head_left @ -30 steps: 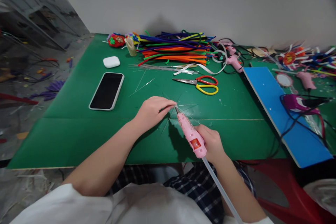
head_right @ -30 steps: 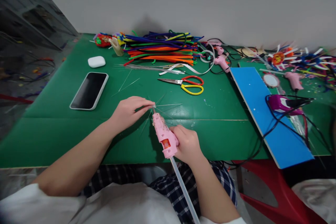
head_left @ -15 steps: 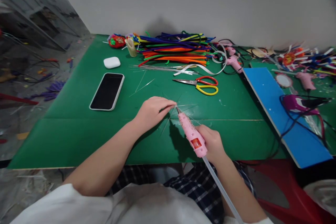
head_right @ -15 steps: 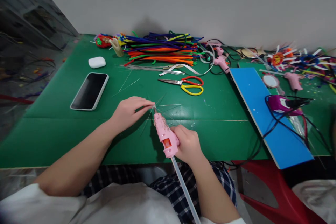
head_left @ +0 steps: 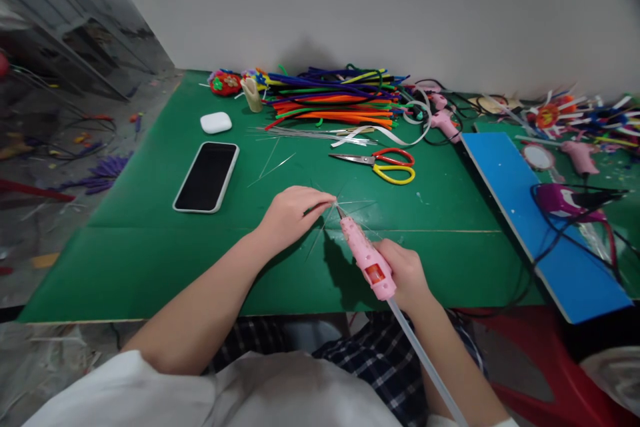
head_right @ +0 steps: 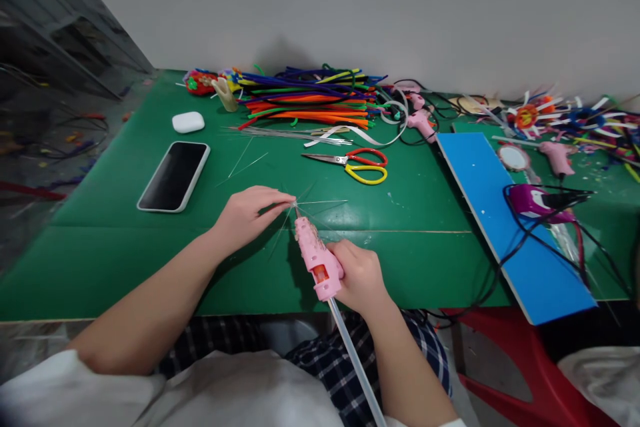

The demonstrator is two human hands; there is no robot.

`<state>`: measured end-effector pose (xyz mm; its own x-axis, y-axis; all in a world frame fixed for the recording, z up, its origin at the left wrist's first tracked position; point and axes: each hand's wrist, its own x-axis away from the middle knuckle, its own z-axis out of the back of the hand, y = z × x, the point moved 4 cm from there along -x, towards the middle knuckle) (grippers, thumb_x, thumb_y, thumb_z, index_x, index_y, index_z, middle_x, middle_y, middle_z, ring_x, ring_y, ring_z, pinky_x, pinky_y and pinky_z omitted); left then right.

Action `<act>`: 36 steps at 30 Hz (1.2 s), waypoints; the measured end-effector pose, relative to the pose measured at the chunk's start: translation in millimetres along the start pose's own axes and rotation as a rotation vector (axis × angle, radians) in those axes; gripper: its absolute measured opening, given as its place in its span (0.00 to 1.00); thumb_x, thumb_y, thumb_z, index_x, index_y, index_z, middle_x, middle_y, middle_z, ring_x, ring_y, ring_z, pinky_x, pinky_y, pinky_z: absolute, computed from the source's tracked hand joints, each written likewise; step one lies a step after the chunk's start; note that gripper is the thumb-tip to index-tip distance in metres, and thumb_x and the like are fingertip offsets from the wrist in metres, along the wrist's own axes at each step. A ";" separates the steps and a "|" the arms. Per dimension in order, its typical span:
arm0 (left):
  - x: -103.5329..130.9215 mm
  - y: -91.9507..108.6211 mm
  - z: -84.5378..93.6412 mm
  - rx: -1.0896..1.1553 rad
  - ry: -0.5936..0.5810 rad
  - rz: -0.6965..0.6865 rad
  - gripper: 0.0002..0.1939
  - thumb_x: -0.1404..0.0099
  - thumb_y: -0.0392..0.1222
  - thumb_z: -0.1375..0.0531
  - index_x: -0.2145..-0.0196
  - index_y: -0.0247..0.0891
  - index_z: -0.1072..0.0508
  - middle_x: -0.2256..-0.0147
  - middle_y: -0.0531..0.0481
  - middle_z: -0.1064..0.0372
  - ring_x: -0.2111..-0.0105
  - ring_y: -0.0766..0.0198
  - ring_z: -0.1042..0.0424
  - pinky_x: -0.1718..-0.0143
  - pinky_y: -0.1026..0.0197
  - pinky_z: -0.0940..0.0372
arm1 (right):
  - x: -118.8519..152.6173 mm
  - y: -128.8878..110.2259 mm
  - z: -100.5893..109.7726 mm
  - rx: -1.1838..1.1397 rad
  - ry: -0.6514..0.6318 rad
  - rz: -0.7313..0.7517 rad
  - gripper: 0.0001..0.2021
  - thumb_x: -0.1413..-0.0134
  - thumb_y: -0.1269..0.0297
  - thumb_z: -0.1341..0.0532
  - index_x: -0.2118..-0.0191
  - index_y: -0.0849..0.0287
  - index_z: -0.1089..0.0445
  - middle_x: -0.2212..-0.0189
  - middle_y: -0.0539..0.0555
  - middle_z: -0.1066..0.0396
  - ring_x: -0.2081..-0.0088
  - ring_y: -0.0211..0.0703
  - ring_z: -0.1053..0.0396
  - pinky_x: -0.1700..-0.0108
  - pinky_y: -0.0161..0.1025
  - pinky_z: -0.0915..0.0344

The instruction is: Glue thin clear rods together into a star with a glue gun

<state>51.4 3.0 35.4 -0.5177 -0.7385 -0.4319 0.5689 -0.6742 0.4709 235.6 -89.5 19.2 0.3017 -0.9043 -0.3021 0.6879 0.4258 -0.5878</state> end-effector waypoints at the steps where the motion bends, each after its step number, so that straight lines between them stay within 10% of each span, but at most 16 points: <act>1: 0.1 -0.2 -0.1 0.000 0.001 0.002 0.10 0.37 0.42 0.48 0.63 0.39 0.27 0.65 0.53 0.27 0.63 0.67 0.30 0.59 0.64 0.38 | -0.8 -0.8 0.1 0.004 -0.002 0.005 0.04 0.53 0.66 0.44 0.69 0.60 0.36 0.79 0.49 0.37 0.78 0.35 0.40 0.76 0.32 0.45; 10: 0.3 -1.1 1.1 0.030 0.014 0.005 0.09 0.38 0.41 0.46 0.64 0.40 0.27 0.66 0.54 0.26 0.64 0.67 0.29 0.59 0.64 0.38 | 2.8 4.2 25.4 0.083 0.176 -0.051 0.03 0.53 0.65 0.42 0.72 0.58 0.35 0.81 0.48 0.36 0.80 0.34 0.39 0.77 0.32 0.44; 20: 1.3 -7.9 8.5 0.058 -0.065 0.105 0.15 0.40 0.37 0.49 0.57 0.40 0.30 0.65 0.52 0.27 0.62 0.63 0.30 0.58 0.59 0.37 | 8.4 59.8 59.6 0.232 0.293 -0.534 0.12 0.56 0.57 0.40 0.65 0.56 0.34 0.73 0.49 0.31 0.74 0.39 0.35 0.73 0.34 0.42; 28: 4.1 -55.8 29.3 -0.165 0.273 0.428 0.15 0.38 0.39 0.52 0.59 0.39 0.29 0.65 0.50 0.28 0.64 0.63 0.31 0.62 0.61 0.37 | 26.7 105.7 77.3 0.267 0.101 -0.570 0.19 0.58 0.51 0.40 0.61 0.57 0.36 0.67 0.53 0.31 0.68 0.45 0.34 0.69 0.38 0.42; 36: 10.6 -81.4 23.2 -0.611 -0.056 0.549 0.17 0.39 0.46 0.51 0.58 0.38 0.28 0.62 0.42 0.32 0.62 0.52 0.36 0.65 0.56 0.41 | 34.5 131.5 79.6 0.511 0.145 -0.545 0.21 0.55 0.50 0.42 0.58 0.59 0.35 0.68 0.57 0.33 0.65 0.50 0.35 0.65 0.42 0.41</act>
<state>-15.2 50.0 10.4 -0.0864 -0.9726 -0.2157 0.9895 -0.1089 0.0949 389.0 -67.2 -8.8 -0.2340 -0.9545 -0.1849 0.9455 -0.1791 -0.2721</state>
